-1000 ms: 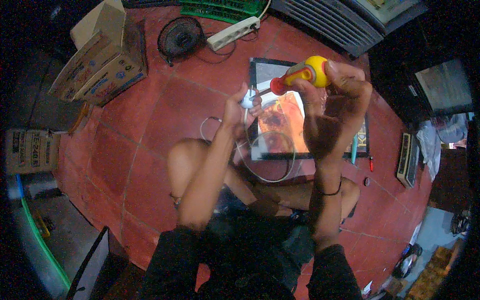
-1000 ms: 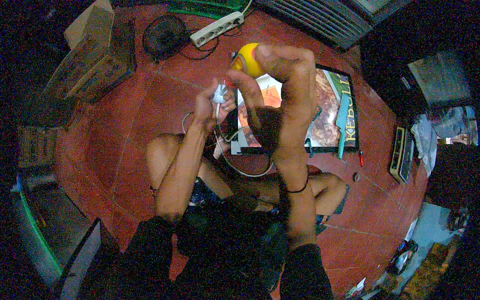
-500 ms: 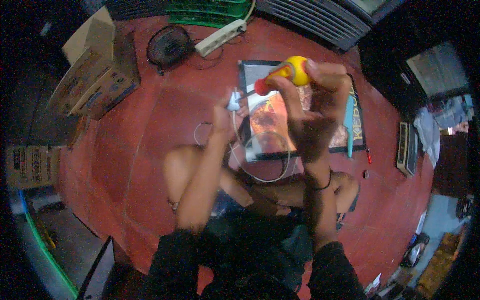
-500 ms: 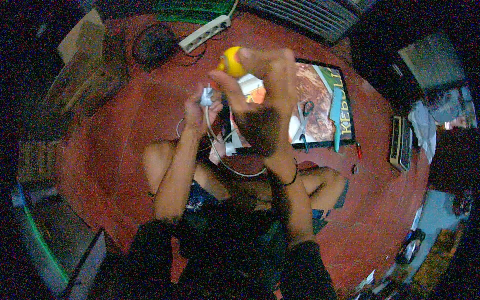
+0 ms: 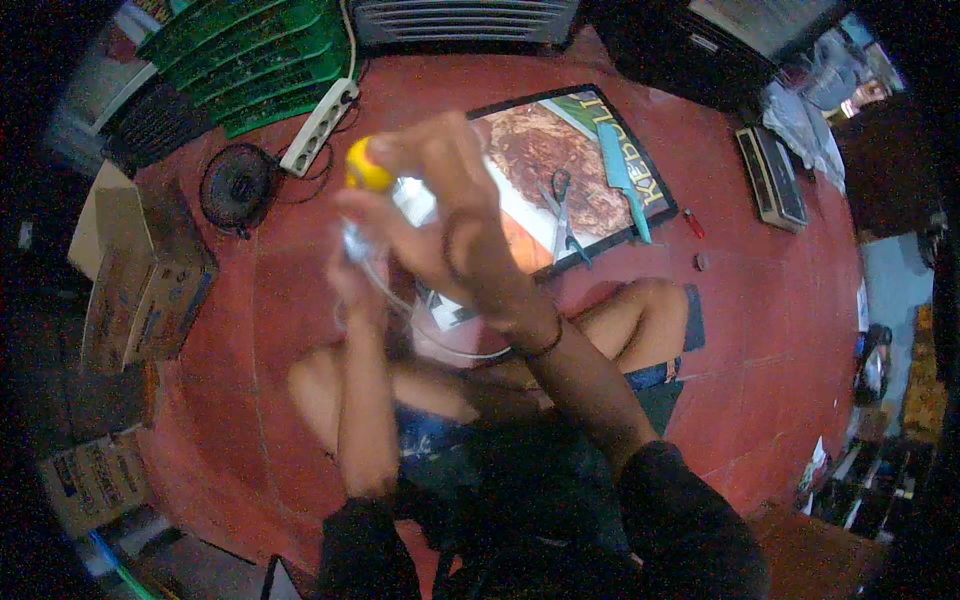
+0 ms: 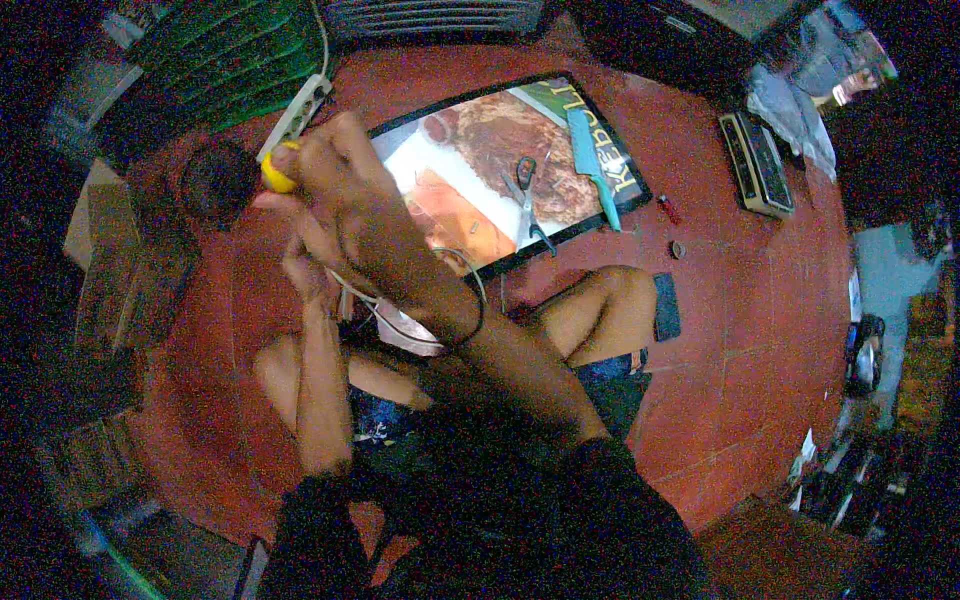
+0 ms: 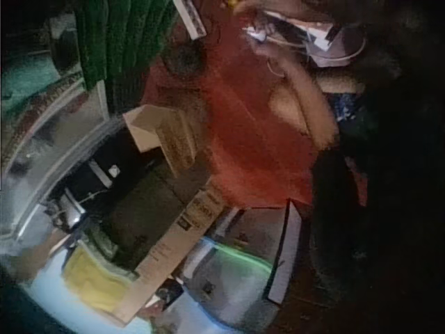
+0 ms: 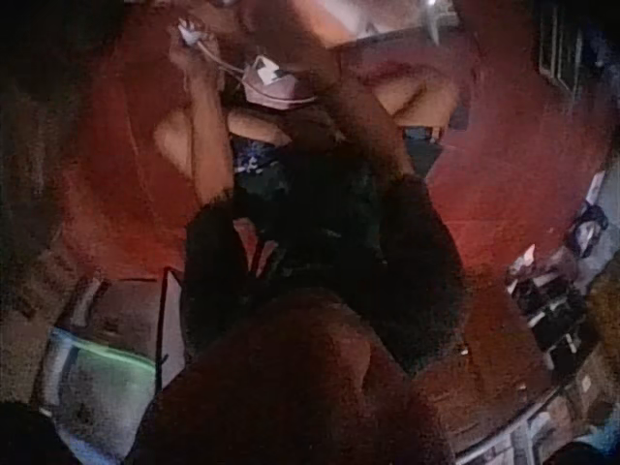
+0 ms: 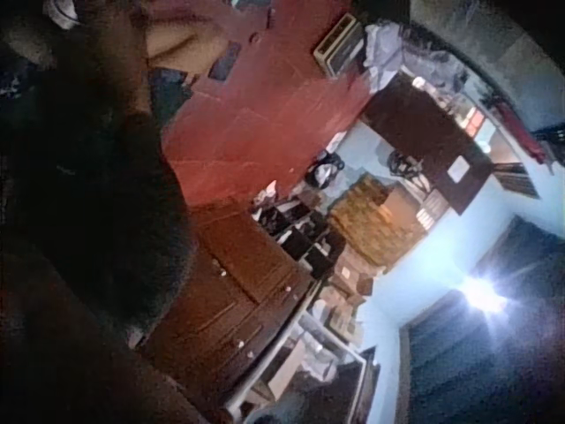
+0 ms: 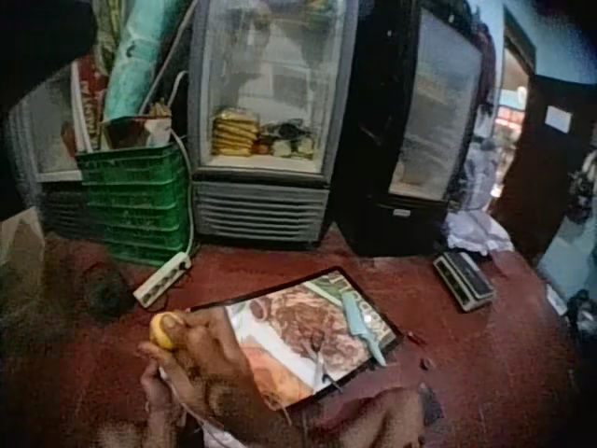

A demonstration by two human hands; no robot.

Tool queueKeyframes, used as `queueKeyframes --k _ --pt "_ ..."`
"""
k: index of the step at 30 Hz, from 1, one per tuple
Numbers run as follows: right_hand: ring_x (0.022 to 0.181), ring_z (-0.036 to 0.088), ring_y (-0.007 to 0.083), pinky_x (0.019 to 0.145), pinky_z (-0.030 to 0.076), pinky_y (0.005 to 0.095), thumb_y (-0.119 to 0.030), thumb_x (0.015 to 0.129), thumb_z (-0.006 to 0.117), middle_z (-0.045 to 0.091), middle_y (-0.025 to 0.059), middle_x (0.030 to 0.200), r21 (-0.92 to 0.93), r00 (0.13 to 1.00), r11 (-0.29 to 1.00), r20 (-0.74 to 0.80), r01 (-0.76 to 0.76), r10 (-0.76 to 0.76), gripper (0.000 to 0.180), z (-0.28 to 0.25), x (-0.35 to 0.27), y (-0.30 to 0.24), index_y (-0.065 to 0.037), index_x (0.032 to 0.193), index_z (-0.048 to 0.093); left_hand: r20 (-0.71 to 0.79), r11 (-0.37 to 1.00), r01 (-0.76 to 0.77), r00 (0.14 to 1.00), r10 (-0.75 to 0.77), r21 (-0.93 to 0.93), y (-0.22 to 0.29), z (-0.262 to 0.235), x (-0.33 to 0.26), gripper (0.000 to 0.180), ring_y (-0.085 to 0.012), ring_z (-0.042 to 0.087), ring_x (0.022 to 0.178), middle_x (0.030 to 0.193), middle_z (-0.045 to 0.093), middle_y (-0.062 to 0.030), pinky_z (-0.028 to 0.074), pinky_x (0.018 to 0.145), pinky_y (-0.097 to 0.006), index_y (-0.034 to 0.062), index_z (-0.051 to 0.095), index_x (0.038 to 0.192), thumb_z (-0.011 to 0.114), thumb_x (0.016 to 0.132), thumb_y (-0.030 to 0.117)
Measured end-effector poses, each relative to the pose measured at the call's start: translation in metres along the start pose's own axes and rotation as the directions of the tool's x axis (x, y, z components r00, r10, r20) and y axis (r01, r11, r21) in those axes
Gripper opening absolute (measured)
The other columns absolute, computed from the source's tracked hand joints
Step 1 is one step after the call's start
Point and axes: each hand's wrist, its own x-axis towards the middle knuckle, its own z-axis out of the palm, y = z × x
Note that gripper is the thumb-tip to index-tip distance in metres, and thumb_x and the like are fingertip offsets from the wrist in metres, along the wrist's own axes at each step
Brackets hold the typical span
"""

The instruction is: The person wires an electrical plug and attaches it to a light box sign by hand using a screwdriver.

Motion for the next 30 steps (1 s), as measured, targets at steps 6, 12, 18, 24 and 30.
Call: queueKeyframes --k 6,12,18,24,30 --pt "0.084 0.053 0.0288 0.072 0.046 0.0343 -0.011 0.076 0.07 0.046 0.0145 0.092 0.037 0.996 0.996 0.011 -0.087 0.086 0.034 -0.009 -0.005 0.012 -0.001 0.101 0.049 -0.048 0.999 0.023 0.999 -0.02 0.05 0.002 0.008 -0.004 0.029 -0.0171 0.059 0.076 0.087 0.059 -0.0051 0.05 0.071 -0.032 0.0052 0.055 0.105 0.043 0.092 0.029" --pt "0.086 0.057 0.0161 0.074 0.049 0.0256 -0.012 0.085 0.064 0.054 0.0086 0.099 0.028 0.833 0.942 -0.458 -0.335 0.311 0.032 -0.071 -0.019 0.066 -0.002 0.108 0.044 0.051 0.985 0.172 0.984 -0.171 -0.005 0.034 -0.02 -0.002 0.017 -0.0117 0.054 0.071 0.081 0.056 -0.0009 0.046 0.065 -0.027 0.009 0.055 0.093 0.048 0.093 0.024" --pt "0.09 0.058 0.021 0.075 0.052 0.0315 -0.024 0.086 0.063 0.056 0.0157 0.101 -0.213 0.675 0.824 -0.694 -0.525 0.251 0.04 -0.338 -0.065 0.114 0.003 0.109 0.044 -0.127 0.981 0.123 0.986 -0.105 0.148 0.01 -0.036 0.024 0.009 -0.016 0.055 0.073 0.082 0.055 -0.0022 0.045 0.065 -0.027 0.0075 0.055 0.095 0.051 0.088 0.012" --pt "0.061 0.054 0.0145 0.058 0.048 0.0287 -0.022 0.087 0.061 0.057 0.0076 0.077 -0.432 0.644 0.627 -0.75 -0.649 0.149 0.031 -0.539 -0.188 0.136 0.001 0.1 0.046 -0.024 0.789 -0.019 0.999 0.043 0.614 0.065 -0.112 0.064 0.011 -0.0129 0.055 0.063 0.072 0.057 -0.0023 0.047 0.057 -0.028 0.0098 0.056 0.089 0.059 0.086 0.02" --pt "0.058 0.053 0.0142 0.051 0.043 0.0286 -0.023 0.089 0.057 0.056 0.0063 0.075 -0.562 0.657 0.356 -0.543 -0.747 0.523 0.026 -0.678 -0.351 0.106 0.0 0.099 0.049 -0.055 0.504 -0.027 0.988 0.147 0.863 0.054 -0.107 0.058 0.014 -0.0153 0.055 0.065 0.074 0.057 -0.0042 0.047 0.058 -0.029 0.0085 0.056 0.091 0.06 0.084 0.02"
